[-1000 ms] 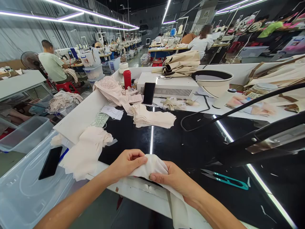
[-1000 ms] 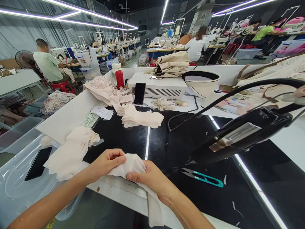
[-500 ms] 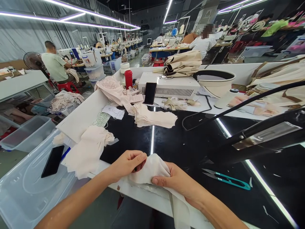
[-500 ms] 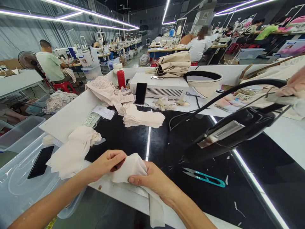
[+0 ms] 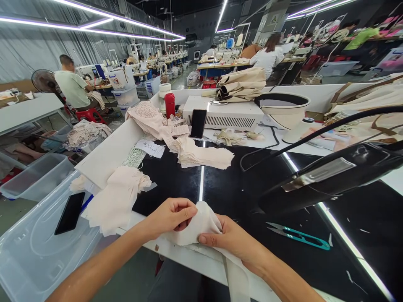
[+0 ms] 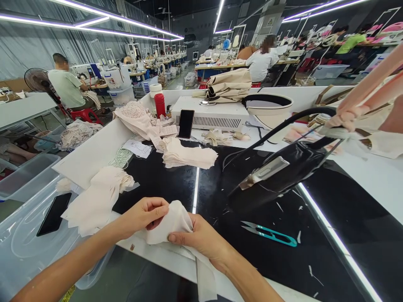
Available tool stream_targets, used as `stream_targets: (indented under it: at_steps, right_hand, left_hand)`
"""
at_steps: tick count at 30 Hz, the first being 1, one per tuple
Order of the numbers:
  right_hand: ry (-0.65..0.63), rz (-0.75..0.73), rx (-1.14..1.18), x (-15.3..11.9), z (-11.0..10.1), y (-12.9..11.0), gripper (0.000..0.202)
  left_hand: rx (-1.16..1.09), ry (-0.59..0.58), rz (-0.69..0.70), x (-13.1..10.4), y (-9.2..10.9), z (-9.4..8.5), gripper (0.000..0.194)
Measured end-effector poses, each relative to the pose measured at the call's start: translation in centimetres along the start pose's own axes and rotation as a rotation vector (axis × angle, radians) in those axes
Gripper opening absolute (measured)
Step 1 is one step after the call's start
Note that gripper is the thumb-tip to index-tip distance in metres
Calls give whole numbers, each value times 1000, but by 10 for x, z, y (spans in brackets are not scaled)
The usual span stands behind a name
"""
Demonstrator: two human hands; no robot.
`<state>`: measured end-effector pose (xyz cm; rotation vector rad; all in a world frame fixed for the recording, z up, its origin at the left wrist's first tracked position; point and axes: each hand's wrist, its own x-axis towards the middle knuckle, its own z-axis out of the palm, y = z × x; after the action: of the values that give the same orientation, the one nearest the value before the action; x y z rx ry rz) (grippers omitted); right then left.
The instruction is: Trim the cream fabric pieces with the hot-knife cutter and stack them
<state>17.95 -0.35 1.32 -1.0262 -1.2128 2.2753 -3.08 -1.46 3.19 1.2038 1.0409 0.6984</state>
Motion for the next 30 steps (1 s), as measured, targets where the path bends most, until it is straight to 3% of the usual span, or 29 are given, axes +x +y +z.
stream_targets:
  at_steps: [4,13,21,26,30]
  right_hand:
    - [-19,9,-37,1,-1,-1,56]
    - [103,-28,-108,-9,-15,-6,55]
    - [98,-136,-182,-15,-15,-4,57]
    - [202,-172,-283,-22,-14,4,59]
    - [249,-184,-412,-32,-22,7,34]
  left_hand:
    - [12,12,1,0,1,0,51]
    - [30,57,-45,-1,0,-8,52]
    - [103,32,-67,11,-2,-5,56]
    - [136,53,-124,13,-9,-5,63]
    - [124,104,-107,16,-25,-14,60]
